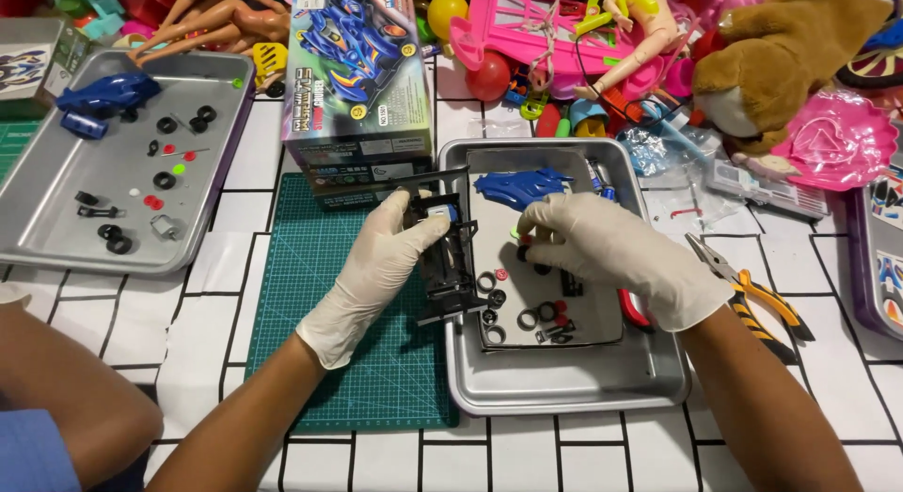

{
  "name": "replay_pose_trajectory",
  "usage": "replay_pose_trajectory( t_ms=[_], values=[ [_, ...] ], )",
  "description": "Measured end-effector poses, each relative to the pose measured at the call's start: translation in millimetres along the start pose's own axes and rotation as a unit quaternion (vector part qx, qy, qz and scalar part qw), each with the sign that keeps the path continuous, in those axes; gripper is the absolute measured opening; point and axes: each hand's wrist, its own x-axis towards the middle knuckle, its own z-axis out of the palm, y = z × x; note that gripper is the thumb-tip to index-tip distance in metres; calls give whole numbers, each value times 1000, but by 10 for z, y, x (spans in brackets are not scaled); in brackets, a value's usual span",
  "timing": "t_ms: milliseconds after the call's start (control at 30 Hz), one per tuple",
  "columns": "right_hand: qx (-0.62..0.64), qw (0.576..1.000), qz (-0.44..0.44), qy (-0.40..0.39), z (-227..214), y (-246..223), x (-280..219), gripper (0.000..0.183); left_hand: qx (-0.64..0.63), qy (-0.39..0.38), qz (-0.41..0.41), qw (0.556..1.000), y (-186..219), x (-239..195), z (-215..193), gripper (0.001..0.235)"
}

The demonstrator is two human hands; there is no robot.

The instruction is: A person wearing white gloves is assembling a toy car model kit by attaching blue plastic body parts and internal components to the chassis.

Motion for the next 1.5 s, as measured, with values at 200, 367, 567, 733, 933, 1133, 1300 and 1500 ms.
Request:
replay_pose_trajectory(
  t_ms=[200,367,567,733,933,1133,1300,1500],
  values=[
    [-98,995,-8,-33,207,50,62,29,-23,-31,8,999,-40,-80,-111,49],
    [-47,998,35,-32,150,37,76,28,-21,-48,26,998,-185,-140,-176,60],
    [-36,997,60,22,59,-30,95,24,-16,-53,35,998,-210,-242,-137,66],
    [-37,998,-2,41,84,-82,79,24,-6,-59,36,998,-160,-250,-140,62],
    [18,997,-21,76,75,-68,66,22,-39,-48,31,998,-142,-247,-116,53],
    [-32,996,24,74,14,-89,16,19,-34,-16,27,999,-132,-200,-144,50],
    [-37,998,25,43,112,60,126,21,-56,-4,70,996,-94,-113,-252,43],
    [-13,997,62,40,78,70,90,15,-52,0,72,996,-70,-124,-227,41]
  ],
)
